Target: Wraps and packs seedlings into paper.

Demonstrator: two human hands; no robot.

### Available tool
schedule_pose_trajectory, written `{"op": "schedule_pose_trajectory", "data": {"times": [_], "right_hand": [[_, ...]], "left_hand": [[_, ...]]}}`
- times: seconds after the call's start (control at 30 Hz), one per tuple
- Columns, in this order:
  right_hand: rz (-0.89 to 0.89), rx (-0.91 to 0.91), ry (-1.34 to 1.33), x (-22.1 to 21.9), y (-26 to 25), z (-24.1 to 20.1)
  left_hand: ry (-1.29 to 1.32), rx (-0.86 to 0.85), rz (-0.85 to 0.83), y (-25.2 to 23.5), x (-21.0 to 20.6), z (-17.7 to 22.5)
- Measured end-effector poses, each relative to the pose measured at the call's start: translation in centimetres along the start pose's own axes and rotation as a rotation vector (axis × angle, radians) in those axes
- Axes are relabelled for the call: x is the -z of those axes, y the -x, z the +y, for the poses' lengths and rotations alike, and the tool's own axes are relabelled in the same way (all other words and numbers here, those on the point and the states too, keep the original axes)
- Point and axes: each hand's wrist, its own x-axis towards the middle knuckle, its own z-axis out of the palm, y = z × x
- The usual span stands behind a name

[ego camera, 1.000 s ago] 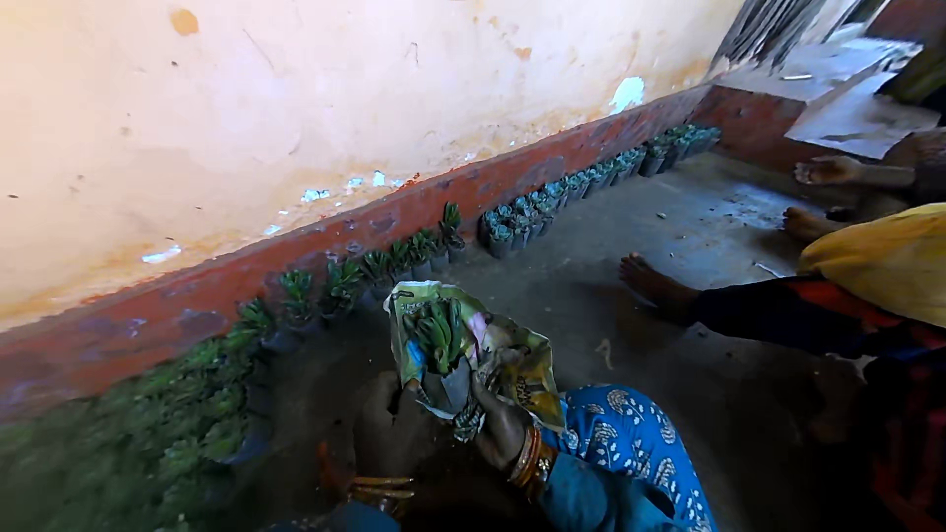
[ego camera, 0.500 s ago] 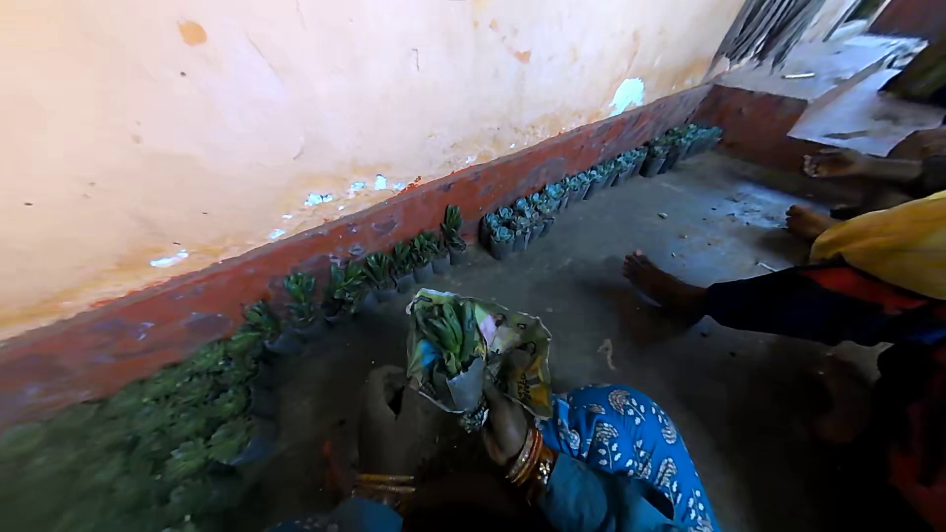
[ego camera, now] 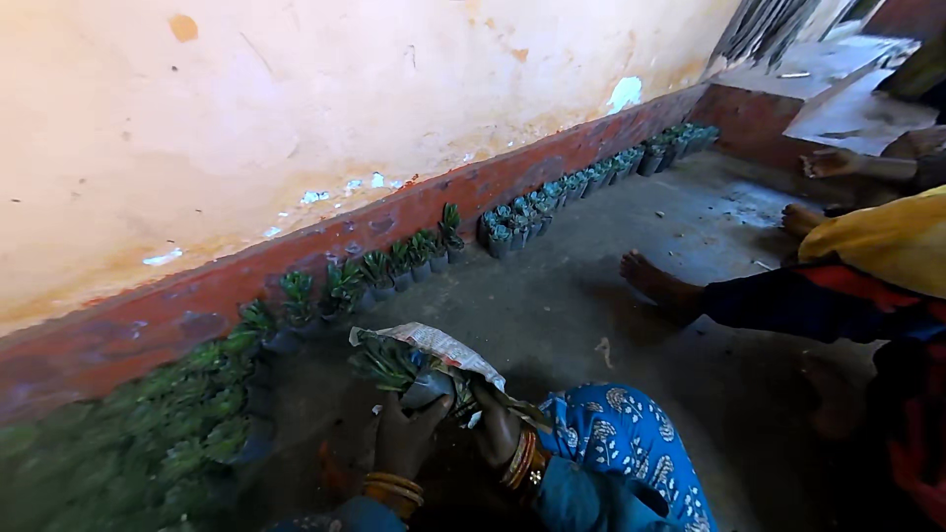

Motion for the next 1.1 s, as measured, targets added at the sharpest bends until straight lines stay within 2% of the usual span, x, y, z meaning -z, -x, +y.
{"op": "schedule_pose_trajectory", "data": {"times": [0.2, 0.3, 0.63, 0.87, 1.0, 1.1], "right_hand": [[0.078, -0.066, -0.089, -0.1, -0.2, 0.1], [0.111, -0.013, -0.108, -0.1, -0.3, 0.4], [0.003, 0.009, -0.164, 0.1, -0.2, 0.3], [0.217, -0.05, -0.176, -0.3, -1.1, -1.4], [0.354, 0.036, -0.208, -0.3, -2.1, -2.1], [0.457, 0.132, -0.187, 0.3, -2.9, -3.1]], "left_hand": [[0.034, 0.013, 0.054, 0.1, 0.1, 0.4], [0.091, -0.009, 0.043, -0.1, 0.1, 0.0], [0.181, -0.021, 0.049, 0.0, 0.2, 0.5], [0.254, -0.051, -0.07, 0.5, 0.6, 1.3], [0.226, -0.08, -0.076, 0.3, 0.8, 0.9], [0.093, -0.142, -0.049, 0.5, 1.3, 1.4]]}}
